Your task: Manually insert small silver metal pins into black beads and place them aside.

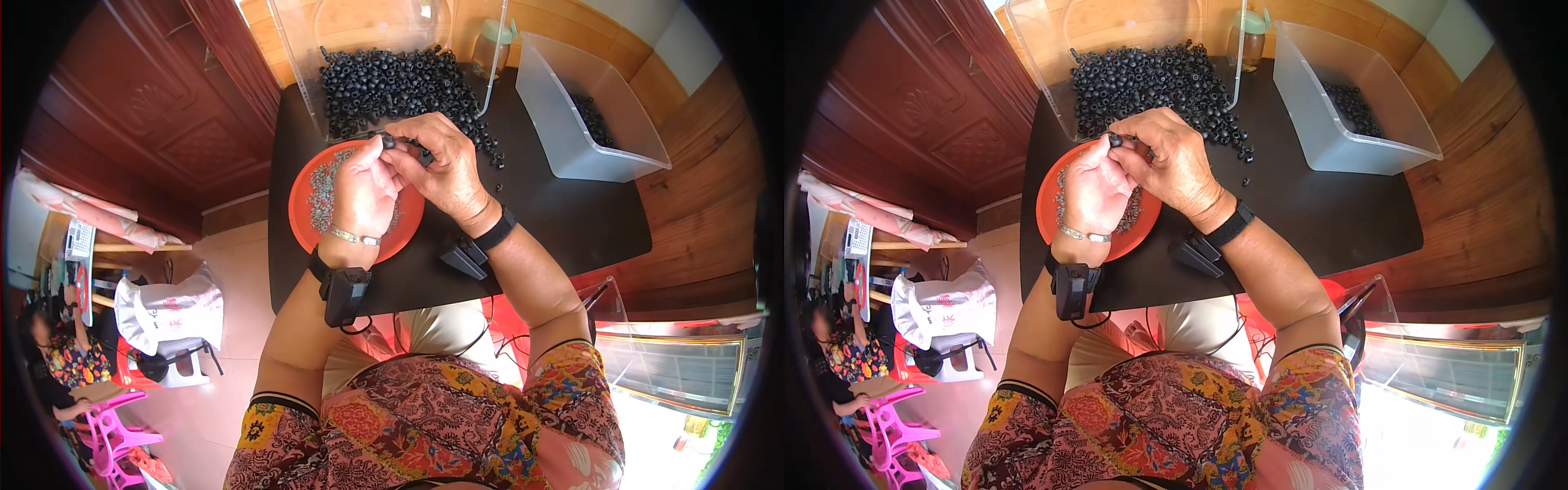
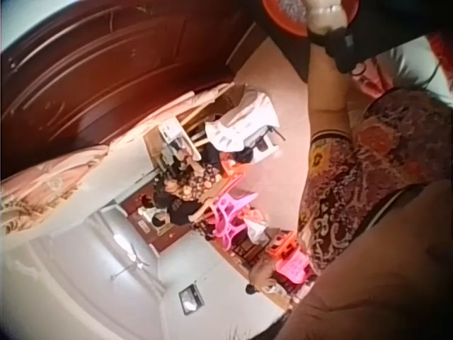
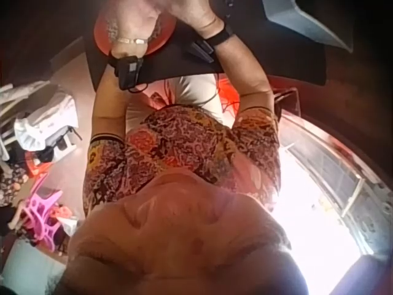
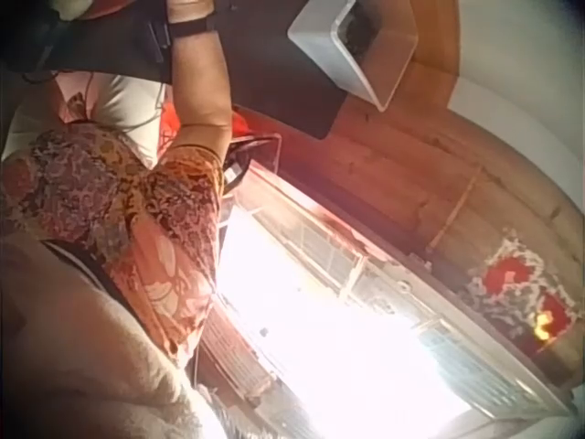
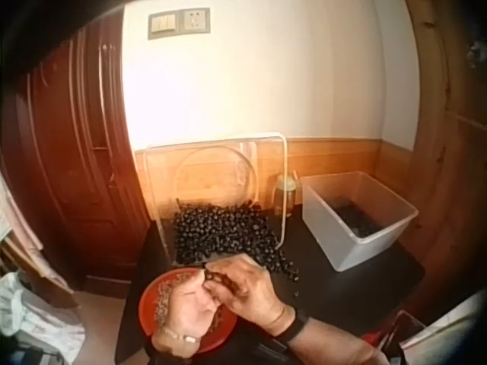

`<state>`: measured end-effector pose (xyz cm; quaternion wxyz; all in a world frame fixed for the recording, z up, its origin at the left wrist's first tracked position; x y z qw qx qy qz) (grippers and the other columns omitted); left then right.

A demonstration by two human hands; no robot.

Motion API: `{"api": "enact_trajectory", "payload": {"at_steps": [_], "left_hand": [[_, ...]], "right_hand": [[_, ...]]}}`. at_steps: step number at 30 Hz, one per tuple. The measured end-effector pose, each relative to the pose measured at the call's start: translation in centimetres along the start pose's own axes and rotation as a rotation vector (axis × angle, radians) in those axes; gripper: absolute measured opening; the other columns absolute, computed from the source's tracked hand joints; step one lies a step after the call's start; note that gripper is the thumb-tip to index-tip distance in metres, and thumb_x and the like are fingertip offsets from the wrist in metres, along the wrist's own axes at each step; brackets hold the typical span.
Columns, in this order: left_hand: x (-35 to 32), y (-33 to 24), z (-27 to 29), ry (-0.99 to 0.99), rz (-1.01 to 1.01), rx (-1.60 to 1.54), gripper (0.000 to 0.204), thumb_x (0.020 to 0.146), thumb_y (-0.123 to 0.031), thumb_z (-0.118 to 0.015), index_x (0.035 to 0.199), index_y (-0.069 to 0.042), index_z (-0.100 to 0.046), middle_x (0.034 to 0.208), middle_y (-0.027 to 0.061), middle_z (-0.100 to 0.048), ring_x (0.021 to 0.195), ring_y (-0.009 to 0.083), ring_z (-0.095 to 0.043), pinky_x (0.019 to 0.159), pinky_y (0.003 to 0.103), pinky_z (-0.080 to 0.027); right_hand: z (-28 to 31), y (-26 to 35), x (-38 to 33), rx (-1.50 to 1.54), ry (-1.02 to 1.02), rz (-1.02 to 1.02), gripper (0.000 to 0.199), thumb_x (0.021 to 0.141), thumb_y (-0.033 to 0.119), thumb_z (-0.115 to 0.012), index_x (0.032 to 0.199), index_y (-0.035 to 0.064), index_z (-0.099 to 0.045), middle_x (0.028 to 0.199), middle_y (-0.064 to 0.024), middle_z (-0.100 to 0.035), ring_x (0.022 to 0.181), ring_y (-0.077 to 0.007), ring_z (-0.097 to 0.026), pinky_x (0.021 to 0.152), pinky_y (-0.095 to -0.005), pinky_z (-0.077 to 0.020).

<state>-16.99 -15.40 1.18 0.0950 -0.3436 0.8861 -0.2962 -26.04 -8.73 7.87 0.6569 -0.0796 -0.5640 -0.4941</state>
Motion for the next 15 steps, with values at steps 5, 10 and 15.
{"api": "enact_trajectory", "payload": {"at_steps": [5, 10, 15], "left_hand": [[0.1, -0.1, 0.2, 0.025, -0.026, 0.005, 0.023, 0.095, -0.026, -0.046, 0.099, -0.006, -0.058, 0.095, 0.0054, -0.061, 0.092, 0.0179, -0.059, 0.083, 0.034, -0.044], [-0.1, 0.1, -0.1, -0.089, -0.003, 0.073, 0.027, 0.096, -0.027, -0.045, 0.103, -0.003, -0.057, 0.095, 0.0082, -0.062, 0.089, 0.0197, -0.059, 0.080, 0.034, -0.045], [-0.2, 0.1, -0.2, -0.101, 0.035, 0.121, 0.029, 0.095, -0.028, -0.046, 0.100, -0.003, -0.057, 0.091, 0.0084, -0.062, 0.085, 0.0194, -0.059, 0.074, 0.032, -0.046]], "right_hand": [[0.2, -0.1, 0.0, 0.023, 0.047, -0.036, 0.025, 0.069, 0.004, -0.075, 0.093, 0.0051, -0.067, 0.085, -0.0061, -0.066, 0.074, -0.0198, -0.060, 0.068, -0.0308, -0.0507], [-0.3, -1.3, -0.4, 0.200, 0.052, -0.145, 0.013, 0.084, 0.008, -0.067, 0.096, 0.0026, -0.065, 0.088, -0.0070, -0.067, 0.081, -0.0165, -0.063, 0.072, -0.0292, -0.0524], [-2.0, -3.9, -1.8, 0.931, 0.114, -0.729, 0.013, 0.092, 0.011, -0.059, 0.099, 0.0006, -0.063, 0.087, -0.0039, -0.065, 0.077, -0.0100, -0.064, 0.070, -0.0233, -0.0560]]}}
Point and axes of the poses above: each hand's wrist, its own x-axis towards the middle knuckle, its own z-axis out of the back of the hand, y = z × x, the point moved 5 cm from there along x, towards the middle knuckle
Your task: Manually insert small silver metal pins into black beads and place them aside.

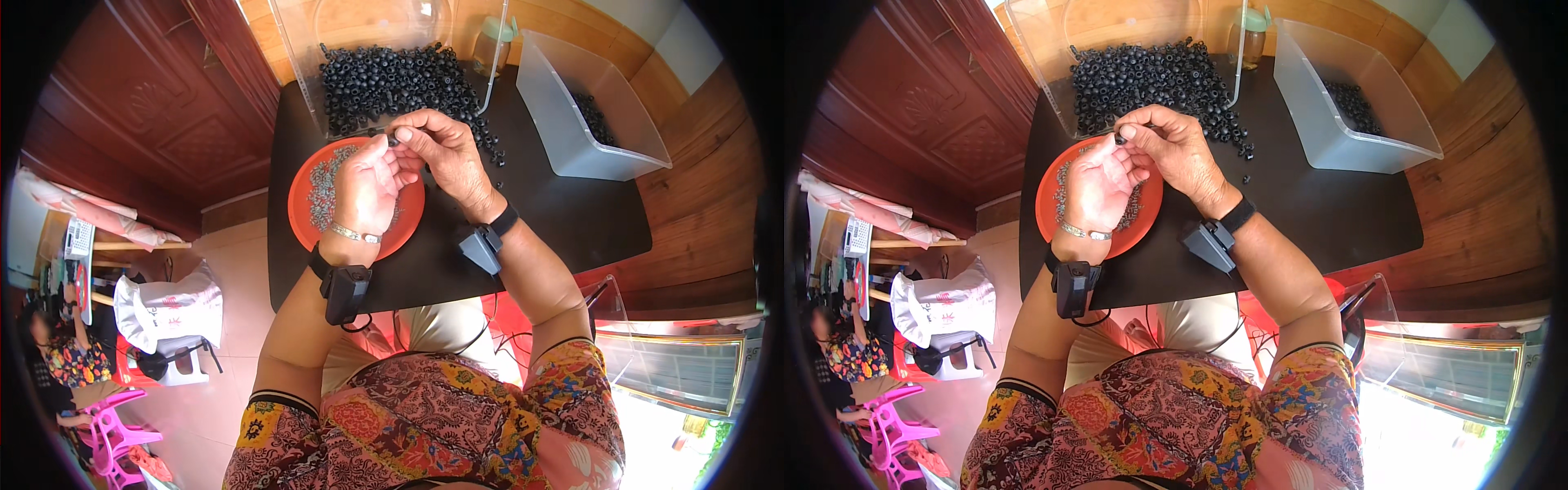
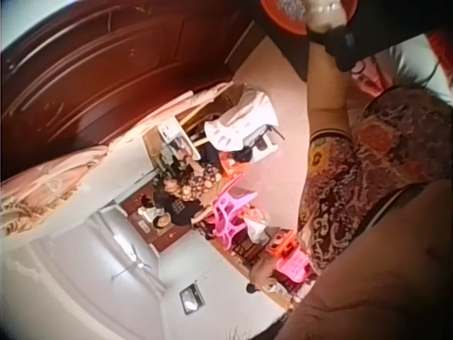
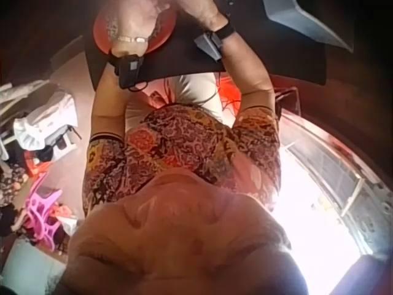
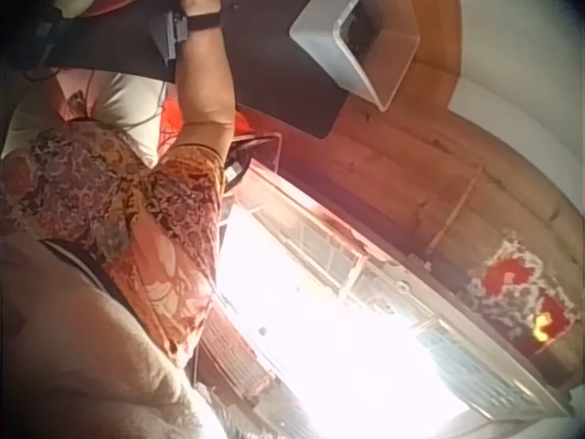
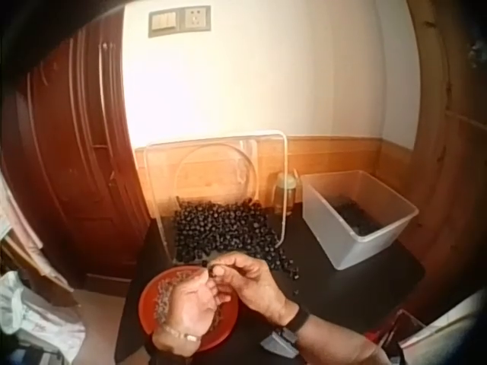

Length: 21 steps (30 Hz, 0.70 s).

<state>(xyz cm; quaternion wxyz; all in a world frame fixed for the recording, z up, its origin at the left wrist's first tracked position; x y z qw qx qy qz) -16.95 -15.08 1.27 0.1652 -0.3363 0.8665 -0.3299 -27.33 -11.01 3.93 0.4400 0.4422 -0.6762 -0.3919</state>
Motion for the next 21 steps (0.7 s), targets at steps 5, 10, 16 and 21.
{"api": "enact_trajectory", "payload": {"at_steps": [5, 10, 16, 21], "left_hand": [[0.0, 0.2, 0.1, -0.025, 0.023, -0.018, 0.029, 0.095, -0.029, -0.045, 0.101, -0.002, -0.056, 0.092, 0.0087, -0.062, 0.084, 0.0193, -0.059, 0.074, 0.032, -0.045], [0.0, 0.0, 0.0, -0.043, 0.021, -0.071, 0.027, 0.095, -0.027, -0.047, 0.102, -0.003, -0.057, 0.095, 0.0080, -0.062, 0.092, 0.0197, -0.059, 0.080, 0.033, -0.045], [0.2, 0.0, 0.5, 0.046, -0.019, -0.109, 0.024, 0.094, -0.026, -0.048, 0.100, -0.006, -0.059, 0.099, 0.0052, -0.061, 0.098, 0.0192, -0.058, 0.087, 0.035, -0.043], [0.3, 0.0, 0.7, 0.083, -0.019, -0.139, 0.023, 0.094, -0.026, -0.048, 0.099, -0.006, -0.059, 0.101, 0.0039, -0.060, 0.097, 0.0185, -0.057, 0.087, 0.036, -0.043]], "right_hand": [[-0.1, -0.4, 0.0, -0.006, -0.004, 0.064, 0.012, 0.091, 0.010, -0.061, 0.099, 0.0012, -0.064, 0.088, -0.0039, -0.065, 0.078, -0.0098, -0.063, 0.071, -0.0232, -0.0555], [0.0, -0.3, 0.1, -0.238, -0.057, 0.206, 0.016, 0.083, 0.006, -0.069, 0.098, 0.0022, -0.066, 0.087, -0.0029, -0.064, 0.075, -0.0090, -0.061, 0.070, -0.0228, -0.0535], [-0.7, 1.1, -0.5, -0.645, -0.117, 0.505, 0.031, 0.067, -0.001, -0.077, 0.096, 0.0050, -0.066, 0.084, -0.0037, -0.063, 0.067, -0.0121, -0.058, 0.064, -0.0257, -0.0512], [-1.0, 2.0, -0.8, -0.715, -0.113, 0.524, 0.031, 0.067, 0.000, -0.077, 0.096, 0.0050, -0.066, 0.087, -0.0044, -0.065, 0.069, -0.0134, -0.058, 0.065, -0.0264, -0.0514]]}}
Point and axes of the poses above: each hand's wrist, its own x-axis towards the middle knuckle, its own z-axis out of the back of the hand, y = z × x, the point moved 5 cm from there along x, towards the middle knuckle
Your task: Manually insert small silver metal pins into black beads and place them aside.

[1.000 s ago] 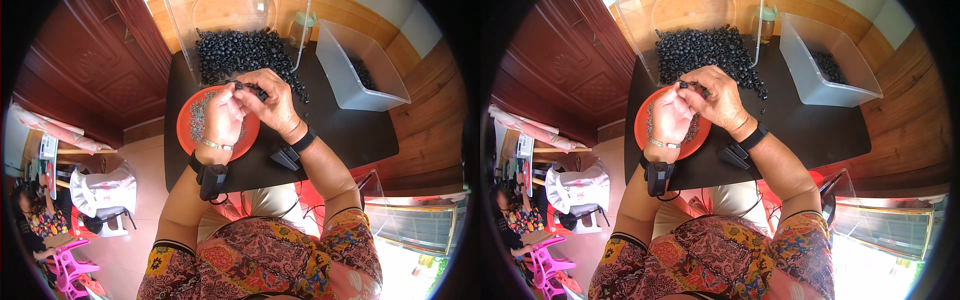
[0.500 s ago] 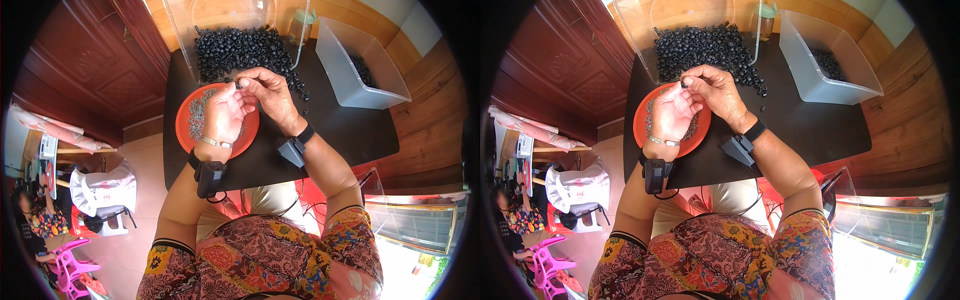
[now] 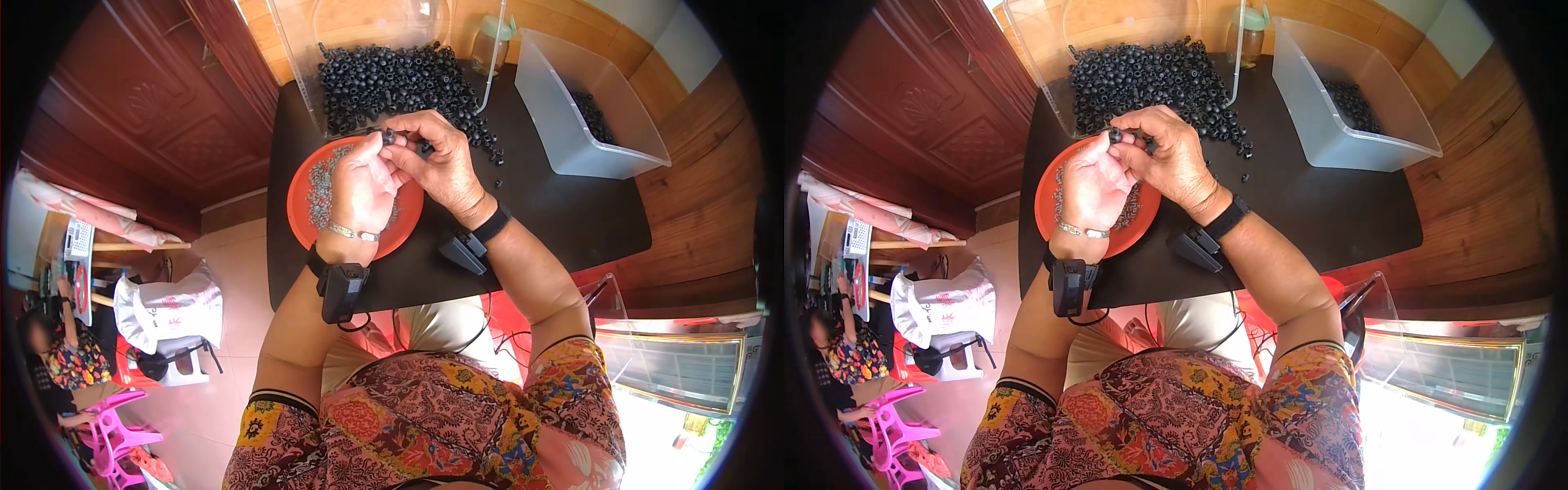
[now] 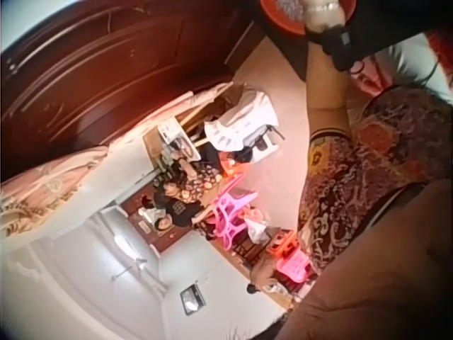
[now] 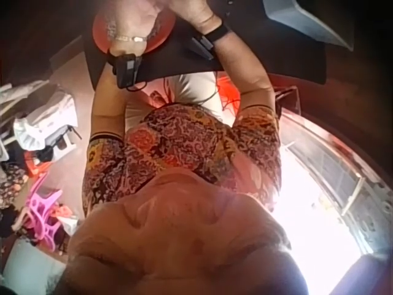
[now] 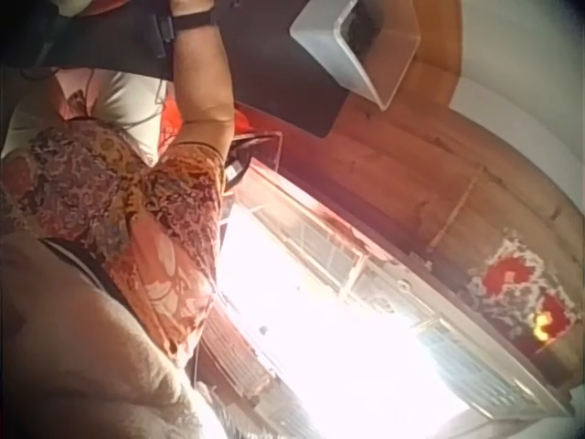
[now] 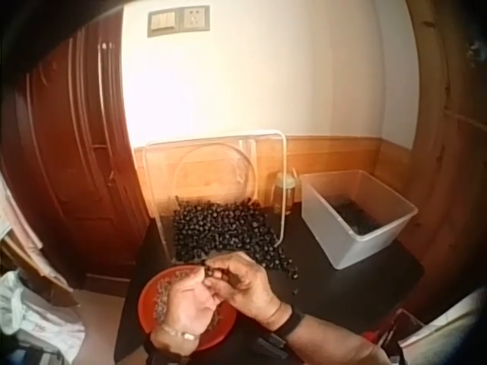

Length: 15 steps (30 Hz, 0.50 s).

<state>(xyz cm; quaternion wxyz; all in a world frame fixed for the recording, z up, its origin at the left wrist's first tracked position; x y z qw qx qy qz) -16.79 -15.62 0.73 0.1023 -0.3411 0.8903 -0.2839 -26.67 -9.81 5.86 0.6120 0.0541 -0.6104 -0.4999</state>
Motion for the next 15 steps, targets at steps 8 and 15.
{"api": "enact_trajectory", "payload": {"at_steps": [8, 15], "left_hand": [[-0.5, -0.1, -1.7, -0.077, -0.011, 0.071, 0.024, 0.095, -0.027, -0.047, 0.099, -0.006, -0.058, 0.098, 0.0030, -0.059, 0.096, 0.0180, -0.057, 0.085, 0.036, -0.044], [0.0, 0.0, -0.2, -0.026, -0.020, 0.055, 0.026, 0.094, -0.027, -0.048, 0.103, -0.005, -0.058, 0.096, 0.0035, -0.060, 0.094, 0.0184, -0.058, 0.084, 0.035, -0.044]], "right_hand": [[0.1, -0.2, -0.3, 0.086, -0.022, 0.002, 0.027, 0.070, 0.004, -0.077, 0.095, 0.0055, -0.066, 0.091, -0.0055, -0.066, 0.070, -0.0131, -0.060, 0.064, -0.0266, -0.0515], [0.1, 0.3, 0.0, -0.013, 0.016, 0.041, 0.030, 0.068, 0.007, -0.079, 0.094, 0.0064, -0.065, 0.093, -0.0059, -0.067, 0.075, -0.0165, -0.061, 0.065, -0.0280, -0.0513]]}}
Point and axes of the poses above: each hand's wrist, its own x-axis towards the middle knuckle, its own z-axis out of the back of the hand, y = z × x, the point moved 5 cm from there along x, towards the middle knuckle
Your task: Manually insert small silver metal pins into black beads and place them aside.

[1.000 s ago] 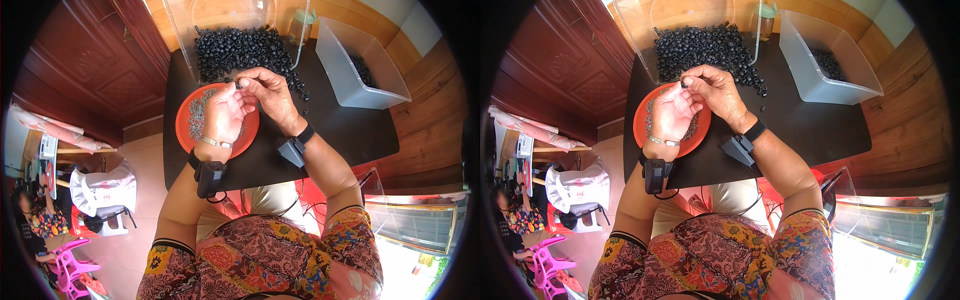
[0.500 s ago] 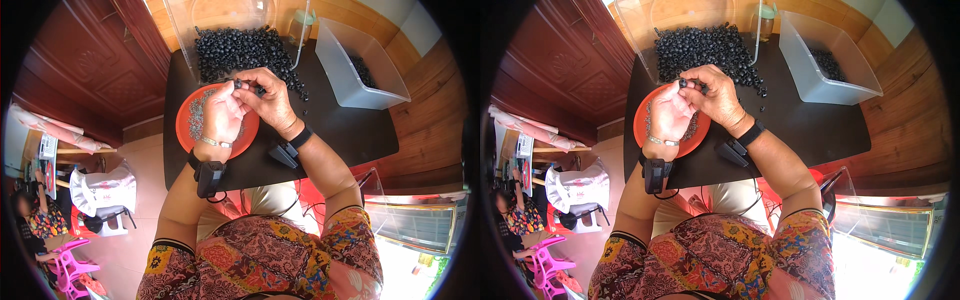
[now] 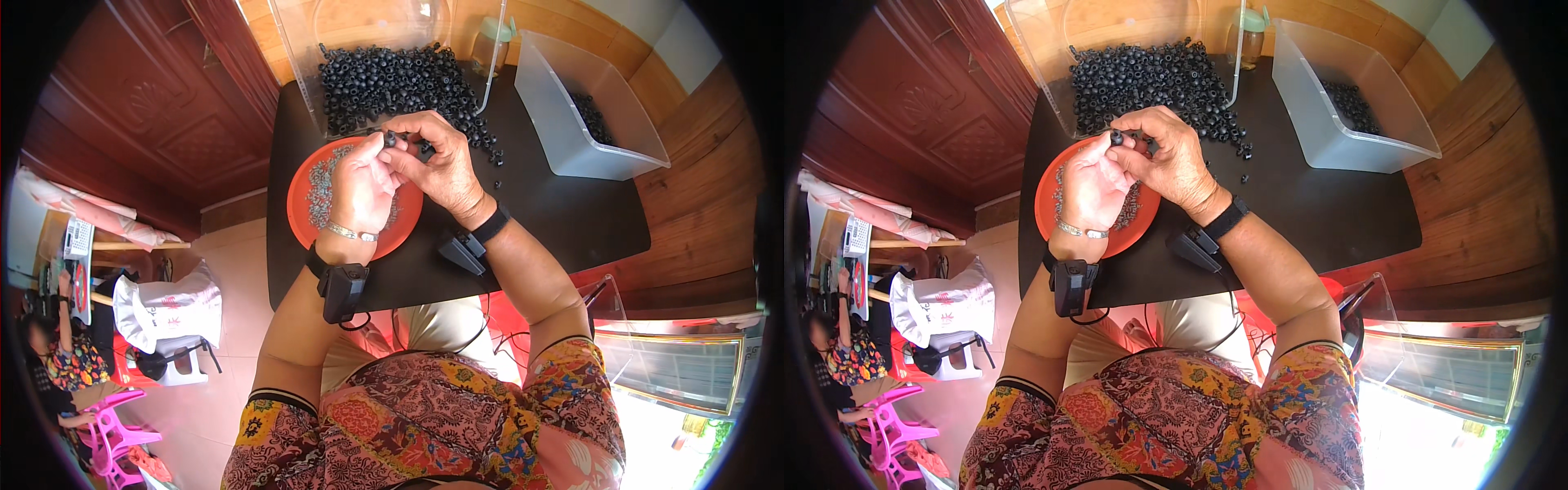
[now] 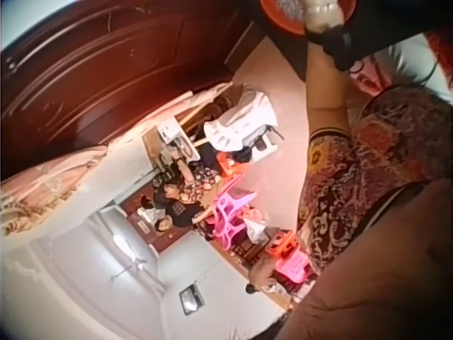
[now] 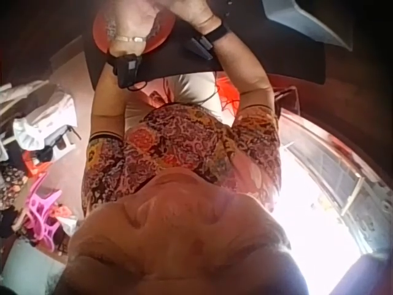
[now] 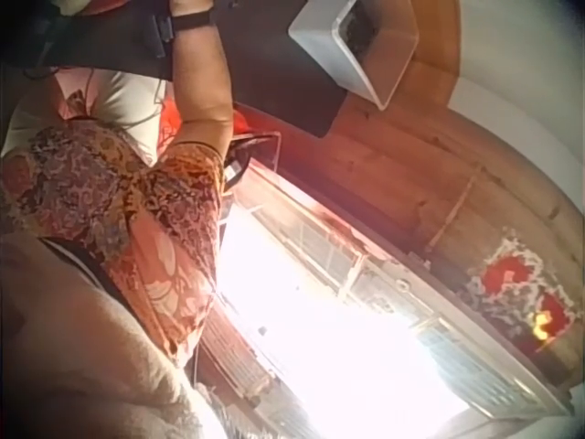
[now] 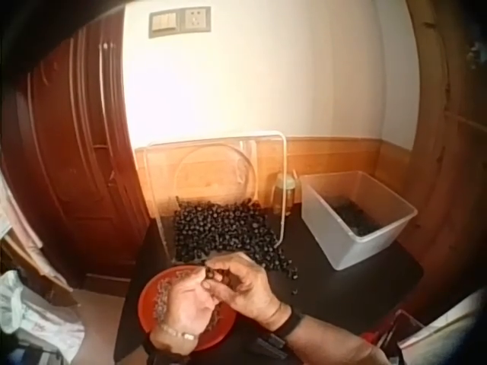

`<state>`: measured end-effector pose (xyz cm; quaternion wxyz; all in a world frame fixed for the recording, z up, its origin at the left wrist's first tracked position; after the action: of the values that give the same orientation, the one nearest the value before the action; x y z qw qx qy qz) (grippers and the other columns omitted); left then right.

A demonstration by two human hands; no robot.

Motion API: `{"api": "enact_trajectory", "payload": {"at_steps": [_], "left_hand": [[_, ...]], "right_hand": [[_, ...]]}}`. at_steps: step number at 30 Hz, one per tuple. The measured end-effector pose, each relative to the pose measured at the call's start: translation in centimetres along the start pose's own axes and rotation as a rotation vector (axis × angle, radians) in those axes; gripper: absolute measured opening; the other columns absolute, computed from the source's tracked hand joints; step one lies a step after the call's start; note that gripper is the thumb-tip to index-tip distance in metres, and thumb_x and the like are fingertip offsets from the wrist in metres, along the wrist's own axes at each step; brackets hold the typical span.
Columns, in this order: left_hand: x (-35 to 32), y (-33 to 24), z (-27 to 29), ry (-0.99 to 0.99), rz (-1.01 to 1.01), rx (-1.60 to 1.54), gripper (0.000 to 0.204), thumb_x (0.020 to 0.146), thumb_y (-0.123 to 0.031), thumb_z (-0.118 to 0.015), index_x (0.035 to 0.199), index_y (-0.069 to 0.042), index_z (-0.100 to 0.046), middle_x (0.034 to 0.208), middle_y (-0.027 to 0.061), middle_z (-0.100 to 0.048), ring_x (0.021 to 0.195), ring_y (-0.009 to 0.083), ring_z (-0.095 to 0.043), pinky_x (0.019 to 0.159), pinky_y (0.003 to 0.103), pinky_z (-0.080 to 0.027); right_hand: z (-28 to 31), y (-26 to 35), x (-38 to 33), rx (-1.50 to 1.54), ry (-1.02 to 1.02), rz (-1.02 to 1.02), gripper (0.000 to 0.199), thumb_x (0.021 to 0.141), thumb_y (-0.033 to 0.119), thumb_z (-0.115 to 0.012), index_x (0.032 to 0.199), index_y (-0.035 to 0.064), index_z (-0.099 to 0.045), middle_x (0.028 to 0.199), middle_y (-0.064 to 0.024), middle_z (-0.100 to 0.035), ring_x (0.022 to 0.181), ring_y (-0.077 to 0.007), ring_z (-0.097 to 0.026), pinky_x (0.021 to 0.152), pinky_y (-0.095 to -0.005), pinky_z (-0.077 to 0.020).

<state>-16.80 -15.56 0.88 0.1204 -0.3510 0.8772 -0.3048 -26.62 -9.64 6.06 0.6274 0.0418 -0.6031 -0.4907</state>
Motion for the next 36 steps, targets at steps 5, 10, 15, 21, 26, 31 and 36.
{"api": "enact_trajectory", "payload": {"at_steps": [5, 10, 15, 21, 26, 31, 36], "left_hand": [[0.0, 0.0, 0.3, -0.003, 0.004, 0.017, 0.026, 0.093, -0.027, -0.049, 0.104, -0.005, -0.059, 0.097, 0.0045, -0.060, 0.094, 0.0189, -0.058, 0.083, 0.035, -0.044], [-0.1, 0.0, -0.3, -0.031, 0.005, 0.037, 0.027, 0.093, -0.027, -0.049, 0.104, -0.005, -0.059, 0.097, 0.0048, -0.061, 0.093, 0.0183, -0.059, 0.083, 0.035, -0.044], [0.1, 0.0, 0.3, 0.037, 0.016, 0.070, 0.026, 0.093, -0.027, -0.047, 0.102, -0.005, -0.059, 0.095, 0.0048, -0.062, 0.089, 0.0166, -0.059, 0.081, 0.033, -0.045], [0.1, 0.0, -0.2, 0.052, -0.001, 0.066, 0.024, 0.094, -0.025, -0.044, 0.098, -0.005, -0.058, 0.092, 0.0045, -0.062, 0.087, 0.0162, -0.058, 0.080, 0.033, -0.045], [-0.2, 0.0, 0.2, -0.112, -0.031, 0.008, 0.022, 0.095, -0.021, -0.043, 0.100, -0.005, -0.057, 0.099, 0.0052, -0.061, 0.093, 0.0168, -0.057, 0.083, 0.033, -0.045], [0.1, 0.0, 1.1, -0.178, -0.017, 0.004, 0.022, 0.097, -0.020, -0.042, 0.102, -0.004, -0.057, 0.102, 0.0057, -0.061, 0.095, 0.0159, -0.057, 0.084, 0.030, -0.046], [0.4, 0.2, 2.0, -0.235, 0.005, 0.043, 0.024, 0.097, -0.023, -0.041, 0.099, -0.005, -0.058, 0.099, 0.0049, -0.062, 0.093, 0.0162, -0.058, 0.082, 0.031, -0.046]], "right_hand": [[0.2, 0.6, 0.2, -0.119, -0.038, 0.129, 0.032, 0.065, 0.005, -0.080, 0.093, 0.0071, -0.065, 0.089, -0.0059, -0.067, 0.078, -0.0214, -0.062, 0.068, -0.0307, -0.0515], [0.2, 0.8, 0.0, -0.230, -0.030, 0.189, 0.031, 0.063, 0.006, -0.078, 0.092, 0.0067, -0.064, 0.086, -0.0065, -0.067, 0.079, -0.0246, -0.062, 0.070, -0.0325, -0.0523], [0.2, 1.3, 0.2, -0.295, -0.021, 0.241, 0.030, 0.064, 0.007, -0.077, 0.092, 0.0060, -0.064, 0.085, -0.0065, -0.066, 0.081, -0.0253, -0.063, 0.070, -0.0338, -0.0525], [0.1, 1.8, 0.2, -0.392, 0.004, 0.327, 0.030, 0.066, 0.006, -0.074, 0.094, 0.0048, -0.062, 0.086, -0.0085, -0.066, 0.080, -0.0278, -0.062, 0.071, -0.0354, -0.0520], [-0.6, 2.2, 0.0, -0.463, 0.037, 0.352, 0.029, 0.068, 0.004, -0.071, 0.096, 0.0029, -0.061, 0.087, -0.0108, -0.065, 0.081, -0.0299, -0.062, 0.072, -0.0366, -0.0516], [-1.5, 2.4, -0.2, -0.537, 0.070, 0.394, 0.020, 0.070, 0.009, -0.067, 0.088, 0.0026, -0.059, 0.080, -0.0098, -0.059, 0.076, -0.0283, -0.057, 0.071, -0.0355, -0.0493], [-2.2, 1.6, -0.6, -0.605, 0.150, 0.367, 0.018, 0.070, 0.007, -0.066, 0.087, 0.0034, -0.062, 0.083, -0.0074, -0.061, 0.077, -0.0261, -0.058, 0.071, -0.0344, -0.0496]]}}
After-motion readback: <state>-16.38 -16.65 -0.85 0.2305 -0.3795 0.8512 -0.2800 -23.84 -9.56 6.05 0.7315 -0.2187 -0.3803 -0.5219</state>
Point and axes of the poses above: each hand's wrist, its own x-axis towards the middle knuckle, its own z-axis out of the back of the hand, y = z × x, the point moved 5 cm from there along x, towards the middle knuckle
